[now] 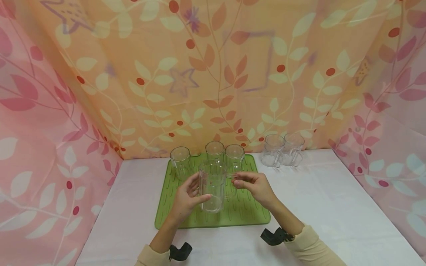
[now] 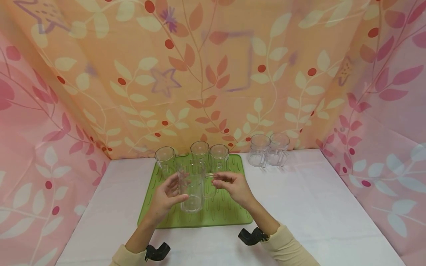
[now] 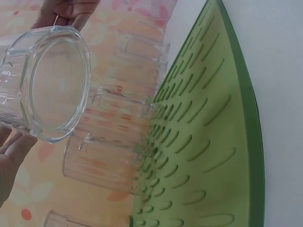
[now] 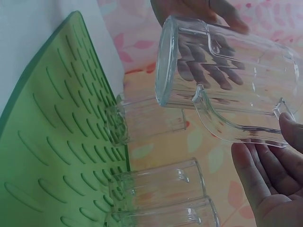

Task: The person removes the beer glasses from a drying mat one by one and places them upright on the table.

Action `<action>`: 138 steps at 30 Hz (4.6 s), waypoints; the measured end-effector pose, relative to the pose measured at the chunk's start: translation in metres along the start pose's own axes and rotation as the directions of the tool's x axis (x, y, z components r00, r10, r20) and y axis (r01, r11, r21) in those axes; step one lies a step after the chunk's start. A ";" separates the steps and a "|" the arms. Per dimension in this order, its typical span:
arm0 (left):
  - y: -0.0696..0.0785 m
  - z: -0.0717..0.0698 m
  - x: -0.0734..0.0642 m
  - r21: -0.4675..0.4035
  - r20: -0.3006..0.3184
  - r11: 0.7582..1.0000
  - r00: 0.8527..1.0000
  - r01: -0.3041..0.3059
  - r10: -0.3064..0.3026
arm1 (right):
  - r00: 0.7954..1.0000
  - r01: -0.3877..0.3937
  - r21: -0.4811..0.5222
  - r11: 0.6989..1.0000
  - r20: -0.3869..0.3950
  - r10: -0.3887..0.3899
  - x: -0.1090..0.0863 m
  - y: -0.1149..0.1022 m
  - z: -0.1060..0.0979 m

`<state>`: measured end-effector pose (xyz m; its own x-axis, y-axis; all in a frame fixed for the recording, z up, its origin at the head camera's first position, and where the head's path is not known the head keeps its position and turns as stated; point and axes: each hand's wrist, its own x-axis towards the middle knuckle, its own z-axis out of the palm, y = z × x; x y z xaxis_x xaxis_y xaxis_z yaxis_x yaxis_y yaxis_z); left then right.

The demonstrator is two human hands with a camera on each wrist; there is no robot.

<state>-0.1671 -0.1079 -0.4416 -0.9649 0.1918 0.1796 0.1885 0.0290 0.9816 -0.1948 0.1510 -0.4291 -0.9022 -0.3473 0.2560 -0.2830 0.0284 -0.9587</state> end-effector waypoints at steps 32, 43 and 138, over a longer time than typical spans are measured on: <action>-0.006 -0.001 -0.001 0.065 0.025 0.998 1.000 0.004 -0.006 | 0.999 -0.045 -0.006 0.999 -0.022 0.045 -0.003 0.000 0.003; -0.009 -0.001 0.000 0.059 0.077 0.997 0.996 -0.042 0.037 | 0.998 -0.025 -0.030 0.999 -0.056 0.023 -0.002 0.005 0.005; -0.066 -0.093 -0.048 0.572 -0.202 0.731 0.927 0.373 -0.315 | 0.597 0.294 -0.057 0.954 -0.769 -0.230 0.008 -0.045 -0.160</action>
<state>-0.1498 -0.2100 -0.5091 -0.9912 -0.0298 -0.1292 -0.1171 0.6538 0.7476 -0.2420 0.2969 -0.3644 -0.7236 0.5068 0.4687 -0.5542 -0.0217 -0.8321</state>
